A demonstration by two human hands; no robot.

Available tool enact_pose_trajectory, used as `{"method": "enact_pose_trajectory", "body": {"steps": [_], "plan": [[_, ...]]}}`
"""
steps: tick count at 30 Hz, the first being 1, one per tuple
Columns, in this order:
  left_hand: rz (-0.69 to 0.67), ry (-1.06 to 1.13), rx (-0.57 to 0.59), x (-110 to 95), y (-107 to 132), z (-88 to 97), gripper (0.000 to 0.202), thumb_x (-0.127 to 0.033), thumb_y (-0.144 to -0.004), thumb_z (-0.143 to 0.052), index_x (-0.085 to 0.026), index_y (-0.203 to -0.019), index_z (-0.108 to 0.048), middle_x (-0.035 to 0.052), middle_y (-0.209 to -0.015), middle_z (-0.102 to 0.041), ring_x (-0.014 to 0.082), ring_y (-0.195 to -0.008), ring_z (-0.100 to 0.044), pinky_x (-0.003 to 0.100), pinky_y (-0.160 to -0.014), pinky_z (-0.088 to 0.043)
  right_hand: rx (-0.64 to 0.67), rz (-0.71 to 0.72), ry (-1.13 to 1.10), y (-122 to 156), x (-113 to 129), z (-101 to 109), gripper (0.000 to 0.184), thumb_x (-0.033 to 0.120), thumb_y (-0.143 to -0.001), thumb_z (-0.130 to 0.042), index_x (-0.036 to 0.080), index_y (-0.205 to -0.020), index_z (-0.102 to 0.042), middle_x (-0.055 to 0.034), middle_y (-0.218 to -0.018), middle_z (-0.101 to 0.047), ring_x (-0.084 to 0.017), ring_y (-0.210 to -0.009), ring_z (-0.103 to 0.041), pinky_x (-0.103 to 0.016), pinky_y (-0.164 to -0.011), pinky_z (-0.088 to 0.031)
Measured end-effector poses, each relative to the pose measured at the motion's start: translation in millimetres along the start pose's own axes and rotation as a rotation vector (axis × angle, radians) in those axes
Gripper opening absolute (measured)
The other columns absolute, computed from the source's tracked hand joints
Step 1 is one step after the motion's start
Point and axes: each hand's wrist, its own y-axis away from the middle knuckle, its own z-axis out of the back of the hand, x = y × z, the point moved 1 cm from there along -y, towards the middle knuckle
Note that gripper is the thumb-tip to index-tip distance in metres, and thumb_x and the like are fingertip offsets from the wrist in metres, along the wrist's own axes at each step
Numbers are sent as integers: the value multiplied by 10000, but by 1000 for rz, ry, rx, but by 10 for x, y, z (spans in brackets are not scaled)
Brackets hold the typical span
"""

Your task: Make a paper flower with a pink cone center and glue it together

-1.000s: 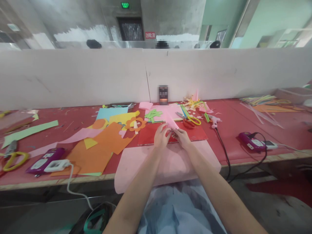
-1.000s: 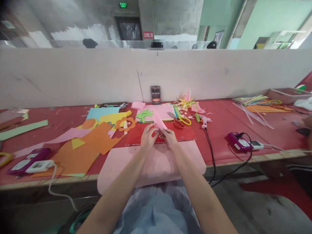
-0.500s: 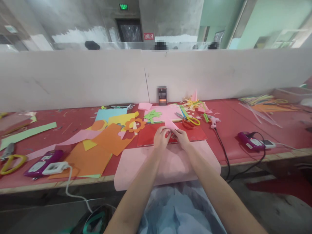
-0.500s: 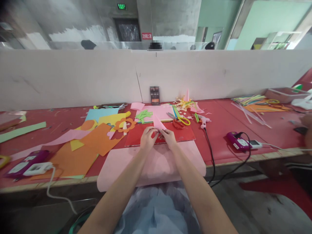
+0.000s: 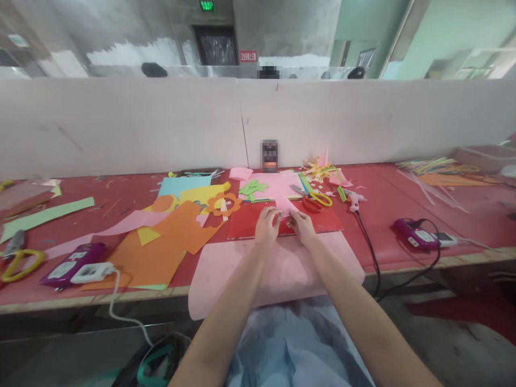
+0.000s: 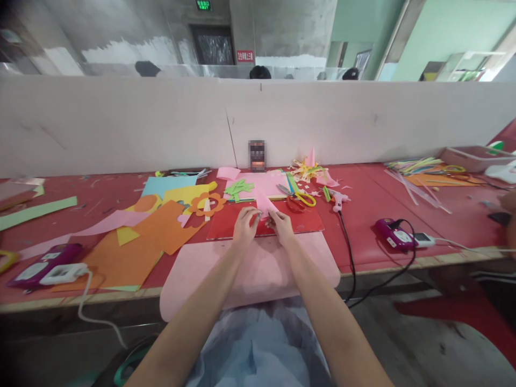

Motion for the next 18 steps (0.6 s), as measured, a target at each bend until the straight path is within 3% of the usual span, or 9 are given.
{"method": "enact_pose_trajectory", "body": {"steps": [7, 18], "plan": [[-6, 0, 25, -5, 4, -1, 159, -188, -802, -483, -208, -924, -583, 49, -944, -555, 148, -937, -535, 294, -846, -453, -18, -33, -94, 2, 35, 7, 271, 373, -514, -754, 177, -600, -588, 40, -480, -530, -77, -439, -472, -217, -453, -385], [-3, -26, 37, 8, 4, -14, 168, -143, -780, -507, -211, -912, -584, 41, -928, -557, 144, -926, -535, 274, -820, -457, 6, -24, -53, 15, 57, -16, 302, 392, -497, -753, 158, -504, -562, 39, -444, -498, -60, -421, -425, -212, -423, -321]]}}
